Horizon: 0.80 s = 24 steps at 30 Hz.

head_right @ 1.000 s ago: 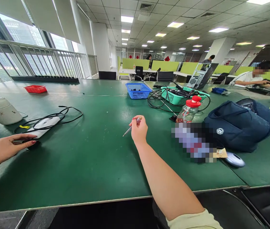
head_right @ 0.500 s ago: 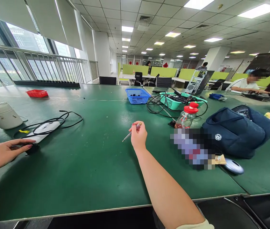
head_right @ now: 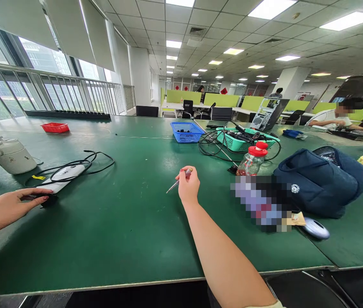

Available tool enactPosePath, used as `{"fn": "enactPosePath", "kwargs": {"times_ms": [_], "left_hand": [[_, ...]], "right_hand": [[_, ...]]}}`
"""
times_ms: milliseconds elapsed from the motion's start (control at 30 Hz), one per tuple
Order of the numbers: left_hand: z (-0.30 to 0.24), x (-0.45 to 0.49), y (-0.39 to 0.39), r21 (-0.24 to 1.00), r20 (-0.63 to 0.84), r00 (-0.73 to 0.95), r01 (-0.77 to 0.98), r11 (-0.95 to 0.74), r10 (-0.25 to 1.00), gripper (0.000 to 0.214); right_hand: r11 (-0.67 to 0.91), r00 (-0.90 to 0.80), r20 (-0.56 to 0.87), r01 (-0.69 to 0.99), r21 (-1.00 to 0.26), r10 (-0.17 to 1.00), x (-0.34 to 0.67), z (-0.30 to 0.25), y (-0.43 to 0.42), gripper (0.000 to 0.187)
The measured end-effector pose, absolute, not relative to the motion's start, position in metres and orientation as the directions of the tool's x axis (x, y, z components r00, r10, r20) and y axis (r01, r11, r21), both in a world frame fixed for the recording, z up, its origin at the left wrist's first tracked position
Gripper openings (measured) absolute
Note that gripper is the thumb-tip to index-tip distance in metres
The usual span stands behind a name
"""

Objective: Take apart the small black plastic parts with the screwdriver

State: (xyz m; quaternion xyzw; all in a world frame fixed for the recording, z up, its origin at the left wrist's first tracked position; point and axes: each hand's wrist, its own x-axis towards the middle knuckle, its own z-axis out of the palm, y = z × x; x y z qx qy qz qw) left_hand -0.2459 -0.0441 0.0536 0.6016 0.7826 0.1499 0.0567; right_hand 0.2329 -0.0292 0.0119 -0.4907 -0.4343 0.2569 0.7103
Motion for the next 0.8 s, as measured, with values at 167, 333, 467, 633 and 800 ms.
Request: {"fn": "enactPosePath", "kwargs": {"times_ms": [167,333,467,633,800], "left_hand": [[0.0547,-0.2449,-0.0442,0.286,0.087,-0.247,0.934,0.213,0.965,0.045],[0.0519,-0.2491,-0.0433,0.28,0.092,-0.235,0.939,0.202,0.967,0.047],[0.0518,-0.2488,-0.0438,0.254,0.104,-0.241,0.944,0.209,0.965,0.048],[0.0514,-0.2491,-0.0439,0.235,0.091,-0.248,0.947,0.221,0.964,0.052],[0.0479,-0.2533,-0.0421,0.248,0.069,-0.245,0.943,0.221,0.967,0.056]], "right_hand": [[0.371,0.49,0.353,0.063,-0.926,0.797,0.2325,0.0136,-0.0309,0.025],[0.37,0.494,0.344,0.047,-0.928,0.799,0.2321,0.0131,-0.0309,0.025],[0.374,0.494,0.354,0.062,-0.925,0.794,0.2323,0.0126,-0.0298,0.027],[0.38,0.479,0.367,0.074,-0.922,0.797,0.2329,0.0123,-0.0288,0.028],[0.376,0.484,0.367,0.083,-0.923,0.795,0.2317,0.0126,-0.0298,0.03]]}}
